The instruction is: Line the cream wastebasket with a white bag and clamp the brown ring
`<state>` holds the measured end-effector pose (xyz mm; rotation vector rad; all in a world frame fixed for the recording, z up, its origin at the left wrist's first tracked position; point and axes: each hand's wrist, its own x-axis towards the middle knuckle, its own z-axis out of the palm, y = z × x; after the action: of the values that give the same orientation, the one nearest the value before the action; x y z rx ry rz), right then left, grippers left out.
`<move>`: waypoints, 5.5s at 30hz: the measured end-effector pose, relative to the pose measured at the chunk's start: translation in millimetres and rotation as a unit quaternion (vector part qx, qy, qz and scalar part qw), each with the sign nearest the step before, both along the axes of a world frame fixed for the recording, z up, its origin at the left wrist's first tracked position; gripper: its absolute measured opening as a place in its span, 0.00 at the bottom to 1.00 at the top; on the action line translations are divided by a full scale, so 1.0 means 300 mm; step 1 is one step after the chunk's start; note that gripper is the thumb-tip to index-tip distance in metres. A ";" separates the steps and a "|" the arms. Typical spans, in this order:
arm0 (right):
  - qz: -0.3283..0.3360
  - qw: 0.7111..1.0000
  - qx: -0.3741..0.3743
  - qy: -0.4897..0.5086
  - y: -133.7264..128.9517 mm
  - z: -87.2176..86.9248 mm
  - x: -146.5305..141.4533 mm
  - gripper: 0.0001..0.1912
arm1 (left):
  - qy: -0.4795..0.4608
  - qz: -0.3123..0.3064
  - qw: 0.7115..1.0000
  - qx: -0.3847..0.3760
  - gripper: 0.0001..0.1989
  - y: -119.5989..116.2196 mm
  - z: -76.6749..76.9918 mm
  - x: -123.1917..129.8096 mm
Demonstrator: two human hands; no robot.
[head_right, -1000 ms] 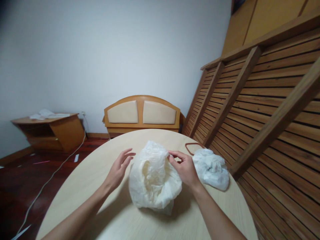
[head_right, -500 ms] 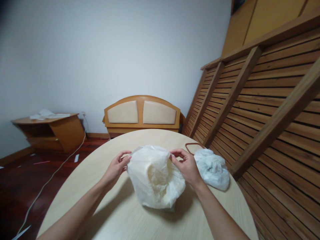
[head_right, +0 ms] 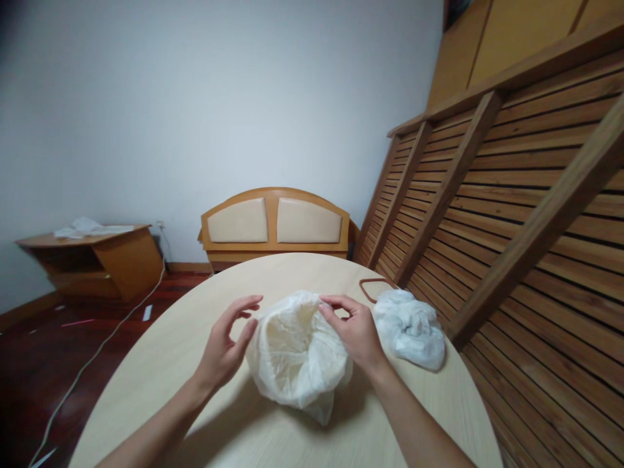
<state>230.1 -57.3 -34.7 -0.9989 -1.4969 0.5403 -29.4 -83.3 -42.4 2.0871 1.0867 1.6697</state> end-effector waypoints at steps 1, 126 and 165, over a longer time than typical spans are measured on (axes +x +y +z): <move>0.002 1.000 0.007 -0.002 -0.006 0.002 -0.007 0.13 | 0.028 -0.017 0.999 0.030 0.18 -0.026 0.010 0.015; 0.111 0.839 0.103 -0.522 -0.229 0.008 -0.182 0.20 | -0.040 0.125 0.987 -0.089 0.13 -0.015 0.007 0.029; 0.102 0.890 0.311 -0.317 -0.005 -0.031 -0.008 0.11 | 0.224 -0.027 0.949 0.222 0.08 0.020 0.004 -0.035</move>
<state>227.8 -58.9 -44.0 -0.5137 -2.1841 -0.1733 -39.8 -77.4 -41.1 2.8590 0.7965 1.5613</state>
